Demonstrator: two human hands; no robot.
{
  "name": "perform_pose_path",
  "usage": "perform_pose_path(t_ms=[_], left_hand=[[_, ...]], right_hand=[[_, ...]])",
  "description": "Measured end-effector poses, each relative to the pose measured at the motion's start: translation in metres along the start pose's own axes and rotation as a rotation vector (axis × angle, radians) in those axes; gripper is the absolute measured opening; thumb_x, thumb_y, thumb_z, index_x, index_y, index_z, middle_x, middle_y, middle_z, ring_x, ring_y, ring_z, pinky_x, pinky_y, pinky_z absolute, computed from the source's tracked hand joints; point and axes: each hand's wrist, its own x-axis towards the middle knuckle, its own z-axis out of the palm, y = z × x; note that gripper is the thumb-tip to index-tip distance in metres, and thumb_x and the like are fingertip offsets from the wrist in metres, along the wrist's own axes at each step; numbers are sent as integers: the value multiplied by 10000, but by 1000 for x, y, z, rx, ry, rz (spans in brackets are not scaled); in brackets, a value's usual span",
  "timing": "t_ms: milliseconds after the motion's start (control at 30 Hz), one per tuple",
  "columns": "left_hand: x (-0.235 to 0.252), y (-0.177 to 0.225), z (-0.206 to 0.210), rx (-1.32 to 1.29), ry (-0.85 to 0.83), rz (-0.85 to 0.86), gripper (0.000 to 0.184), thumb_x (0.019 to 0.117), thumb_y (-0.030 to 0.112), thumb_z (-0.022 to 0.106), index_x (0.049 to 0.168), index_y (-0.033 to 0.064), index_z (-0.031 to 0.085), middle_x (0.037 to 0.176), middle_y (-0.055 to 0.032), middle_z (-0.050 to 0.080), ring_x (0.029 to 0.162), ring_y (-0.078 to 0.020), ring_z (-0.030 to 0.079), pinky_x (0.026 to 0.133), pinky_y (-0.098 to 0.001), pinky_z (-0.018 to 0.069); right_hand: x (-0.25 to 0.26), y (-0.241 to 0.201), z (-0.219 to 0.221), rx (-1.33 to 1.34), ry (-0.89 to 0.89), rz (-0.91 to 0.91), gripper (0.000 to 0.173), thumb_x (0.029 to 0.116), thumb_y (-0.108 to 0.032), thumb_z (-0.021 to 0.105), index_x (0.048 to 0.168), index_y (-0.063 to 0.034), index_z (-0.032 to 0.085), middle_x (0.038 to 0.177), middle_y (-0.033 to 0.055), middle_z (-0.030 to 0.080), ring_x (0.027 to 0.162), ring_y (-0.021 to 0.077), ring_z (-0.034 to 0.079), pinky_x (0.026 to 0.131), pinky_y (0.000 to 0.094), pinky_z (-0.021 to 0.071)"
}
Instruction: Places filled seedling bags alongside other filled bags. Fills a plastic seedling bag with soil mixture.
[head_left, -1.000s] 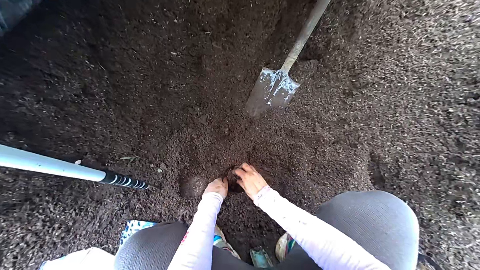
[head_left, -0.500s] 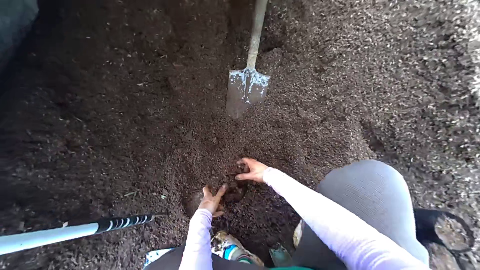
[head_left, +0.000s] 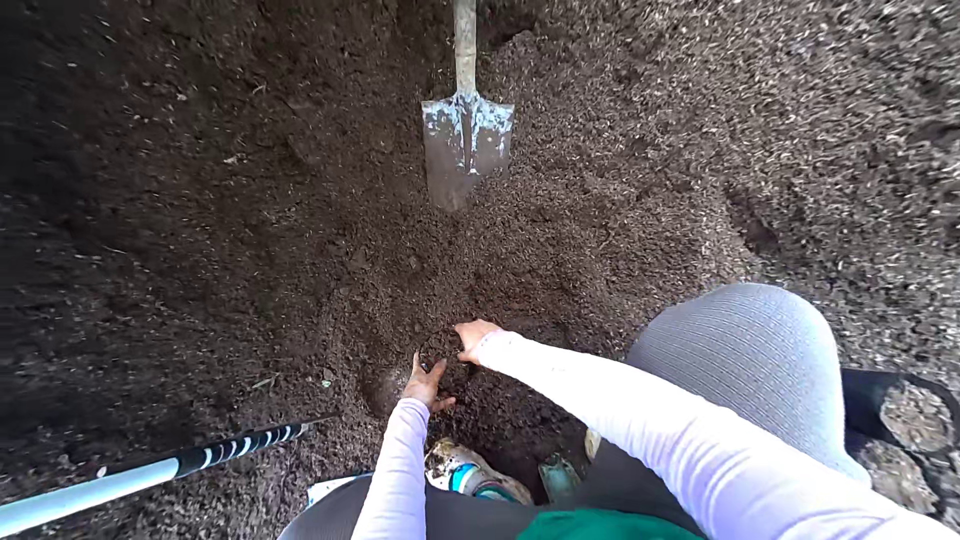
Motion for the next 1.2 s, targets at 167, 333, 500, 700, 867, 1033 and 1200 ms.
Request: perform_pose_path(t_ms=[167, 333, 500, 700, 867, 1033, 1200], left_hand=[[-4, -8, 6, 45, 29, 15, 738, 1126, 251, 434, 1649, 214, -86, 1614, -297, 284, 1308, -449, 546, 971, -584, 533], [0, -16, 0, -184, -44, -24, 660, 1127, 413, 344, 1658, 307, -34, 1623, -266, 292, 1354, -448, 469, 997, -614, 467], [3, -9, 3, -20, 40, 51, 717, 1111, 315, 463, 1652, 264, -6, 1402, -278, 478, 977, -311, 598, 779, -454, 525], [-9, -5, 13, 126, 148, 67, 614, 1109, 246, 482, 1629, 181, 160, 1426, -311, 498, 1018, -393, 648, 808, -525, 545], [-23, -27, 10, 203, 234, 257, 830, 1041, 464, 573, 1647, 92, 145, 1637, -315, 245, 1450, -492, 377, 1094, -642, 413], [-2, -36, 29, 643, 437, 711, 1465, 539, 529, 963, 1637, 2, 149, 1692, -290, 101, 1543, -473, 221, 1218, -584, 295], [15, -19, 35, 603, 501, 909, 1170, 621, 462, 950, 1523, -54, 413, 1461, -323, 504, 1356, -479, 497, 1144, -564, 401]], right_hand=[[-14, -18, -17, -73, -123, -7, 547, 1021, -278, 644, 1388, 105, 507, 1361, 315, 567, 1227, 419, 605, 1005, 576, 484], [10, 12, -31, 304, -166, 59, 744, 999, -542, 605, 1497, -12, 445, 1385, 267, 560, 1178, 371, 617, 997, 534, 486], [23, 8, -22, 100, -182, -52, 631, 1047, -421, 579, 1508, -13, 443, 1409, 266, 551, 1219, 386, 605, 991, 549, 489], [49, 3, -9, -186, -162, -109, 557, 1058, -325, 577, 1475, 30, 479, 1417, 286, 555, 1319, 414, 552, 1065, 599, 432], [22, 17, -18, -13, -104, -155, 654, 1057, -387, 568, 1520, 47, 410, 1500, 313, 475, 1416, 440, 456, 1146, 622, 341], [-6, 14, -18, 243, -78, -75, 575, 1098, -444, 442, 1501, -34, 433, 1337, 265, 587, 1065, 377, 670, 906, 530, 541], [-38, -5, -40, 147, -98, -205, 452, 1131, -334, 376, 1466, -46, 472, 1104, 223, 670, 893, 316, 671, 826, 488, 533]])
